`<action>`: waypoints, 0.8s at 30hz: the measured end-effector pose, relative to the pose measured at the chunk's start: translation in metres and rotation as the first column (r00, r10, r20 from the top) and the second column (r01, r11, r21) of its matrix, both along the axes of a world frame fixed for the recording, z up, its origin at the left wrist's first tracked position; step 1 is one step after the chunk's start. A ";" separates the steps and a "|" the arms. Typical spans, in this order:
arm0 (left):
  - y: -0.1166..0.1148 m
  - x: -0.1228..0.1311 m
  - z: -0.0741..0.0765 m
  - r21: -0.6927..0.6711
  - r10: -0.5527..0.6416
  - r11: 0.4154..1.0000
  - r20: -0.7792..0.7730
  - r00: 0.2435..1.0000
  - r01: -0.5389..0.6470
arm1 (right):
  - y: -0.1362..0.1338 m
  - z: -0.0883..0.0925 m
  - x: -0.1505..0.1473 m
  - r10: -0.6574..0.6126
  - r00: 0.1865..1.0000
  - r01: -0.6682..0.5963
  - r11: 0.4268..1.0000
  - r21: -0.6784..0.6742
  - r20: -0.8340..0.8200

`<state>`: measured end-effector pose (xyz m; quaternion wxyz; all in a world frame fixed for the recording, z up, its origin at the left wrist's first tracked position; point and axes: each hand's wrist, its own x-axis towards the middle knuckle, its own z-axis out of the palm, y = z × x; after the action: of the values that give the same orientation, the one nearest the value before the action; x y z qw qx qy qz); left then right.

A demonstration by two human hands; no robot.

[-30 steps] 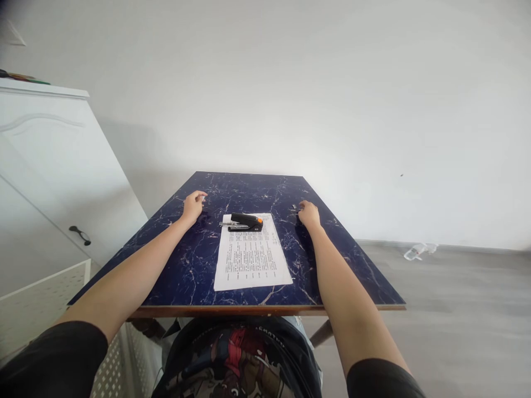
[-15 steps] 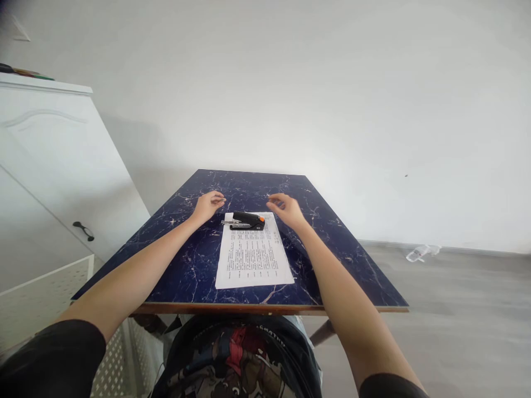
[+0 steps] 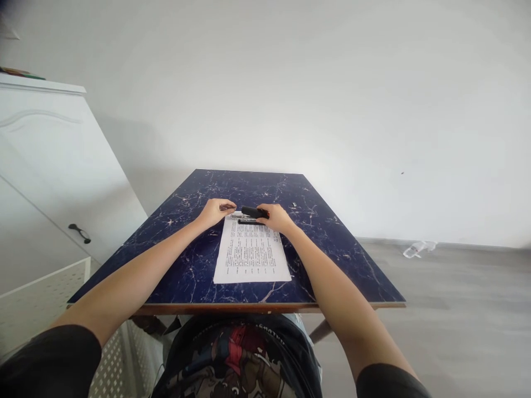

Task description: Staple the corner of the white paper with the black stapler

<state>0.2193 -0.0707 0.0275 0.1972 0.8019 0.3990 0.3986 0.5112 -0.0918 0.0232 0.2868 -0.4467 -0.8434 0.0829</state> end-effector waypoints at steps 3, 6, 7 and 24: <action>-0.004 0.004 0.000 0.018 -0.034 0.999 -0.035 0.999 0.035 | 0.004 -0.002 0.007 -0.036 0.999 0.036 0.999 -0.005 -0.008; -0.007 0.009 -0.002 0.038 -0.050 0.998 -0.056 0.997 0.053 | 0.005 -0.004 0.007 -0.045 0.999 0.045 0.999 -0.001 -0.010; -0.008 0.010 -0.003 0.044 -0.051 0.998 -0.060 0.997 0.054 | 0.005 -0.005 0.007 -0.048 0.999 0.048 0.999 0.003 -0.014; 0.006 0.019 -0.018 0.037 -0.066 0.997 -0.101 0.993 0.070 | 0.004 -0.005 0.001 -0.030 0.999 0.030 0.999 0.033 -0.012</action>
<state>0.2384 -0.0648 0.0092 0.1742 0.8378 0.3726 0.3591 0.5118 -0.0882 0.0177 0.3003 -0.4540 -0.8362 0.0671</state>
